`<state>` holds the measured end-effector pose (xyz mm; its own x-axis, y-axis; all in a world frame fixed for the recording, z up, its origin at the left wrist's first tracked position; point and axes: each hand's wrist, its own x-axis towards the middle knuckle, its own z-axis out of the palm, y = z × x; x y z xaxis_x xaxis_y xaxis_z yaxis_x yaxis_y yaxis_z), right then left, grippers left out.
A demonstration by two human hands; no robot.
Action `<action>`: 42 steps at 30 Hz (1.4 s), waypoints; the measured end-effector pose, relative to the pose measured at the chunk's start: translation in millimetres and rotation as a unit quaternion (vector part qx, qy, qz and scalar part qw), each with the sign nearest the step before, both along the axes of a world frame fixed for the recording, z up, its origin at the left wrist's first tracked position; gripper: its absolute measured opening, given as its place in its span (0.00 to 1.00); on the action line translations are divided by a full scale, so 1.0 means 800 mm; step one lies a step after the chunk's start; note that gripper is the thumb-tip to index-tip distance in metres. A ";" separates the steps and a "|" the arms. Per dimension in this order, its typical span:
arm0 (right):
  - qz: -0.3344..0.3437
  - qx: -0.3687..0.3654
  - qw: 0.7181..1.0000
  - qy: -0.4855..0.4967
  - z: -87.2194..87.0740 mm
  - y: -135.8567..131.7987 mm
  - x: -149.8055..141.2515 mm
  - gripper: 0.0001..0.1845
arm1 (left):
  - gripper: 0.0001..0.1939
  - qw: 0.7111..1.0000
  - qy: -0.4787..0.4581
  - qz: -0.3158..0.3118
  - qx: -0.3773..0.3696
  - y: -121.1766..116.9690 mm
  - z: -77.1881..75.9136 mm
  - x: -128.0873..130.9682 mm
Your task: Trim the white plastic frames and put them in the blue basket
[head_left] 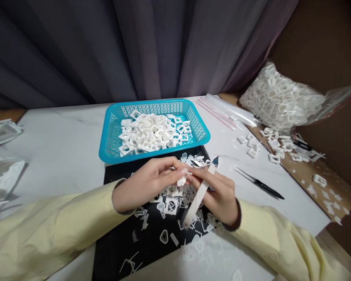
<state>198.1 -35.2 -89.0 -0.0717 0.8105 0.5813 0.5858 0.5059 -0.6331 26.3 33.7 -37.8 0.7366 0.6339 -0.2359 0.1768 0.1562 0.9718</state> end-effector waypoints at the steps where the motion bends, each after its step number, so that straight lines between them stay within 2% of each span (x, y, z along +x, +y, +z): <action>1: 0.002 0.000 1.000 0.001 -0.001 0.000 0.000 0.10 | 0.10 1.000 -0.001 -0.001 -0.004 0.000 0.000 0.000; 13: 0.003 -0.010 1.000 0.014 -0.002 0.000 -0.001 0.12 | 0.09 0.998 0.012 0.007 -0.055 0.005 0.003 -0.001; 20: 0.000 -0.012 1.000 0.017 0.000 -0.001 -0.002 0.11 | 0.10 0.999 0.044 -0.010 -0.015 0.006 0.004 -0.004; 27: 0.002 -0.025 0.999 0.019 -0.002 -0.001 -0.002 0.11 | 0.10 0.998 0.054 -0.006 -0.018 0.002 0.008 -0.001; 29: -0.002 -0.027 0.999 0.024 -0.002 -0.001 -0.002 0.11 | 0.10 0.998 0.058 -0.009 0.011 0.001 0.013 -0.003; 31: -0.015 -0.027 0.999 0.031 -0.003 -0.001 -0.002 0.12 | 0.12 0.991 0.071 0.018 0.110 0.007 0.020 -0.008; 32: -0.023 -0.025 0.999 0.035 -0.003 -0.001 -0.002 0.13 | 0.13 0.977 0.083 0.050 0.192 0.014 0.022 -0.012; 33: -0.031 -0.022 0.999 0.039 -0.004 0.000 -0.002 0.13 | 0.13 0.948 0.099 0.091 0.288 0.023 0.024 -0.017; 34: -0.035 -0.020 0.998 0.040 -0.004 0.001 -0.001 0.13 | 0.11 0.902 0.117 0.144 0.389 0.035 0.025 -0.024; 35: -0.032 -0.020 0.999 0.036 -0.003 0.002 -0.001 0.12 | 0.10 0.852 0.145 0.162 0.477 0.048 0.024 -0.030; 36: -0.017 -0.022 0.999 0.028 -0.003 0.003 -0.001 0.11 | 0.08 0.810 0.174 0.169 0.535 0.061 0.023 -0.037; 38: 0.041 -0.034 0.999 -0.007 -0.004 0.006 0.001 0.10 | 0.09 0.761 0.212 0.163 0.591 0.084 0.022 -0.050; 40: 0.105 -0.053 0.992 -0.051 -0.007 0.009 0.002 0.13 | 0.11 0.751 0.234 0.171 0.593 0.094 0.023 -0.059; 42: 0.140 -0.075 0.984 -0.081 -0.012 0.011 0.003 0.15 | 0.15 0.744 0.239 0.189 0.594 0.087 0.029 -0.062</action>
<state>200.3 -26.5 -98.3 -0.3863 0.8211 0.4202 0.5355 0.5705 -0.6227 -23.3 103.7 -14.5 0.4654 0.7448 0.4782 0.7086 -0.6372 0.3029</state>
